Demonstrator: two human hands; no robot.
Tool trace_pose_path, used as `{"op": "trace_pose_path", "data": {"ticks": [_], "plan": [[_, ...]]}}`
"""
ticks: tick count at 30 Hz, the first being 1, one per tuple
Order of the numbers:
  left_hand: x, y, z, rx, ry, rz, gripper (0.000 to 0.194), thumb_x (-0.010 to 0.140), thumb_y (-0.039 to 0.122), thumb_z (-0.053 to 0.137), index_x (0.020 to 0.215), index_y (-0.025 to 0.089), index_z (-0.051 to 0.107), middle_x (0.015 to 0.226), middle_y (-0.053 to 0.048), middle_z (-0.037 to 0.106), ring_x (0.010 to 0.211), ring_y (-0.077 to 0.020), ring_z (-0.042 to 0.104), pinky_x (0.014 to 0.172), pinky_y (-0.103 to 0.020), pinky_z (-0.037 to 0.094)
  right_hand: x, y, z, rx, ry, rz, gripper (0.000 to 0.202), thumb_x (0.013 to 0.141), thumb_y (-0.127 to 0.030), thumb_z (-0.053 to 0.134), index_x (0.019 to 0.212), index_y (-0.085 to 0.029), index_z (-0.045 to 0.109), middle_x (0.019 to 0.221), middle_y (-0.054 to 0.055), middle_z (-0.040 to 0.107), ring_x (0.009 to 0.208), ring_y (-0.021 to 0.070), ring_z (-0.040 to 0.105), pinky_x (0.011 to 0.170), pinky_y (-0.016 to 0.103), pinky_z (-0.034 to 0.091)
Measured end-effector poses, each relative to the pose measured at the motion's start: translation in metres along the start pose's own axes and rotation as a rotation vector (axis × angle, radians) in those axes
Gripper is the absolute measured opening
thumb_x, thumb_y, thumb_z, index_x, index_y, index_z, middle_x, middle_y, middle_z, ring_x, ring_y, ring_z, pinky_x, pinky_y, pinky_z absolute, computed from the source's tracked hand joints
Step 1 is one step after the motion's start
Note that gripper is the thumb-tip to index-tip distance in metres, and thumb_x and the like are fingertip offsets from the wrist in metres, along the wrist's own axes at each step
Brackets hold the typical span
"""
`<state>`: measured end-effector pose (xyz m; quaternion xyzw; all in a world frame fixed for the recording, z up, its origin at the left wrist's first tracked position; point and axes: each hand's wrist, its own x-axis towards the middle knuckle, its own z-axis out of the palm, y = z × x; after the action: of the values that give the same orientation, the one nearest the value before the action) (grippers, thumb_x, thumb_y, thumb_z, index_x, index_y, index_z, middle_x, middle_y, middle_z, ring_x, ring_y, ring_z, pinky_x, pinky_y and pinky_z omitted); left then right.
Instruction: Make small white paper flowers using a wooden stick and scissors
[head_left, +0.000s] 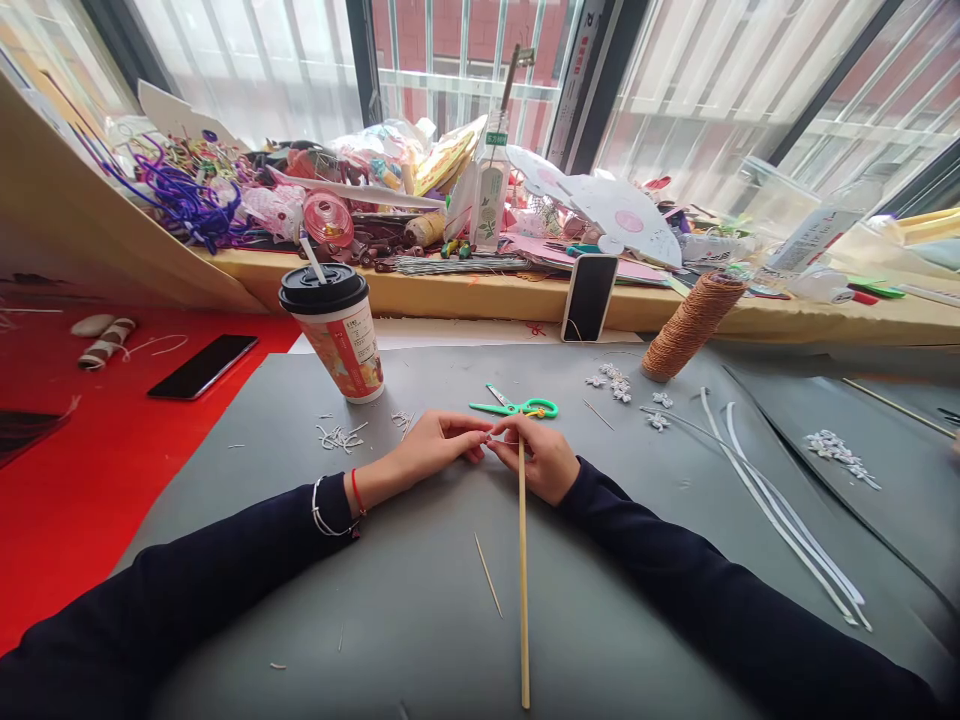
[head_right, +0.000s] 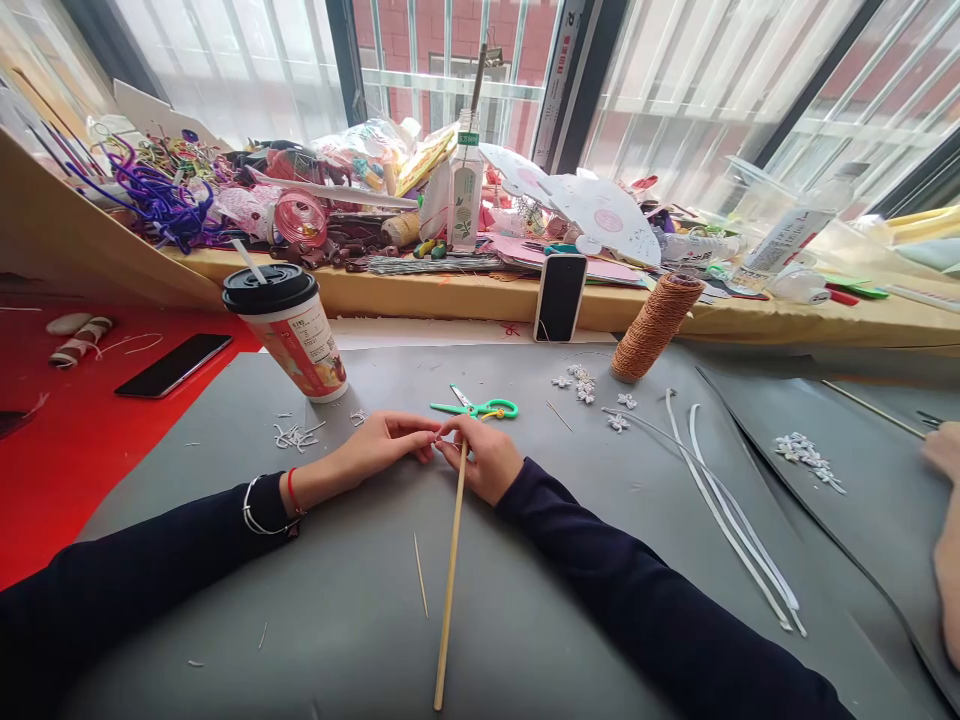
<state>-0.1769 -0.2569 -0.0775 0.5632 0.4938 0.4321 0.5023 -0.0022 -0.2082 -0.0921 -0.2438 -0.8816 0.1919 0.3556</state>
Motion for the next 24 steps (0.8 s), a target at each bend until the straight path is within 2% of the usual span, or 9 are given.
{"op": "trace_pose_path", "data": {"ticks": [4,7,13,18,24], "plan": [[0.0002,-0.0032,-0.0014,0.054,0.077,0.03,0.029,0.072,0.032,0.059,0.096,0.016,0.067,0.066,-0.004,0.066,0.061,-0.0135,0.059,0.063,-0.025,0.047,-0.0007,0.0009,-0.0002,0.003,0.031,-0.006,0.003,0.078,-0.022,0.048,0.08,-0.02,0.048,0.067,-0.001,0.052,0.056,0.0097,0.049,0.057,0.022,0.043],[-0.0001,-0.0044,-0.0018,0.064,0.087,0.054,0.029,0.072,0.032,0.059,0.095,0.016,0.067,0.069,-0.005,0.066,0.064,-0.0145,0.059,0.065,-0.026,0.047,-0.0015,0.0028,0.0003,0.007,0.067,0.01,0.005,0.078,-0.023,0.049,0.075,-0.021,0.045,0.065,-0.001,0.053,0.056,0.0098,0.049,0.057,0.022,0.043],[-0.0045,-0.0022,0.0013,0.079,0.091,0.168,0.03,0.068,0.03,0.064,0.095,0.018,0.067,0.096,-0.007,0.066,0.083,-0.0191,0.061,0.076,-0.029,0.048,-0.0021,0.0035,0.0001,0.019,0.125,0.013,0.015,0.079,-0.027,0.05,0.068,-0.021,0.042,0.062,-0.002,0.053,0.057,0.0102,0.052,0.056,0.022,0.043],[-0.0078,0.0004,0.0027,0.189,0.129,0.24,0.026,0.071,0.029,0.061,0.094,0.02,0.068,0.095,-0.006,0.066,0.085,-0.0191,0.06,0.078,-0.029,0.047,-0.0027,0.004,0.0019,-0.001,0.119,-0.004,0.021,0.08,-0.028,0.05,0.064,-0.022,0.037,0.064,0.0,0.058,0.056,0.0106,0.053,0.055,0.023,0.044],[-0.0085,-0.0015,0.0025,0.212,0.102,0.276,0.024,0.075,0.029,0.058,0.094,0.021,0.068,0.088,-0.006,0.067,0.077,-0.0176,0.06,0.073,-0.029,0.046,-0.0043,0.0055,0.0037,-0.035,0.112,-0.025,0.023,0.082,-0.028,0.048,0.063,-0.022,0.038,0.061,0.001,0.057,0.06,0.0124,0.057,0.057,0.024,0.045]]}}
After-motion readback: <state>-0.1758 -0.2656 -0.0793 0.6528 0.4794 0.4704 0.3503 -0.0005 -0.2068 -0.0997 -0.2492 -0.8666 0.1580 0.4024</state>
